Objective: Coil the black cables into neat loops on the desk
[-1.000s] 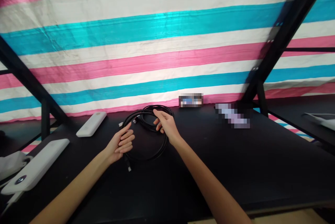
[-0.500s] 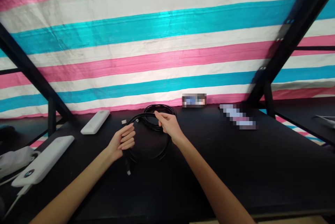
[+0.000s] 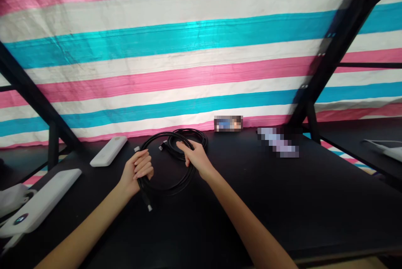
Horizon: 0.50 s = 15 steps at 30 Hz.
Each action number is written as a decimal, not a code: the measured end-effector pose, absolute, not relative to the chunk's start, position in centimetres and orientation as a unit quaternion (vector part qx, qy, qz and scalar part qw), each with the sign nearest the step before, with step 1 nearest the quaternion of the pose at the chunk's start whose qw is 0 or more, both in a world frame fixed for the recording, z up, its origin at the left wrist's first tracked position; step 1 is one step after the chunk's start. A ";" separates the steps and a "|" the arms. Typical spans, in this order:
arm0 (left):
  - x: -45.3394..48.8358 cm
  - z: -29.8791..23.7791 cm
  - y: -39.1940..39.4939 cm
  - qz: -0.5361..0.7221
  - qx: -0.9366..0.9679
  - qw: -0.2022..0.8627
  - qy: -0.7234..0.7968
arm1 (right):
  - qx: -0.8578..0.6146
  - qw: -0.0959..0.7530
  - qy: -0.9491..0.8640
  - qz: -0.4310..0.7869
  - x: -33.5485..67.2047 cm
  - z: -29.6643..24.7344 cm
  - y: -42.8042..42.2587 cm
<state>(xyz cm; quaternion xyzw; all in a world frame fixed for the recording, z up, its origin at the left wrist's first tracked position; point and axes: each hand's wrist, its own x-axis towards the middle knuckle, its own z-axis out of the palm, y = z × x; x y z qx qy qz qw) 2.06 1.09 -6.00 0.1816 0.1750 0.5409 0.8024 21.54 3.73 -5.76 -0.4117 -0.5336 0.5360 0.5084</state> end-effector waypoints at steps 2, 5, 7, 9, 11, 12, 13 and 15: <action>1.8 -6.0 1.2 0.560 0.168 0.795 0.161 | -0.412 0.503 -0.538 0.537 21.3 -5.6 3.5; 1.6 -5.9 1.4 0.575 0.151 0.791 0.147 | -0.414 0.484 -0.544 0.546 21.1 -5.3 3.2; 1.6 -5.8 1.3 0.577 0.143 0.792 0.143 | -0.415 0.479 -0.545 0.549 21.1 -5.2 3.1; 1.6 -5.8 1.3 0.575 0.135 0.795 0.141 | -0.414 0.479 -0.545 0.550 21.2 -5.2 3.2; 1.8 -5.7 1.2 0.572 0.127 0.798 0.139 | -0.412 0.481 -0.541 0.553 21.3 -5.3 3.3; 1.8 -5.7 1.2 0.572 0.124 0.799 0.137 | -0.410 0.483 -0.538 0.556 21.3 -5.4 3.4; 1.8 -5.7 1.1 0.571 0.120 0.801 0.135 | -0.407 0.484 -0.534 0.561 21.3 -5.5 3.4; 1.9 -5.6 1.1 0.573 0.112 0.801 0.129 | -0.395 0.486 -0.525 0.577 21.3 -5.5 3.5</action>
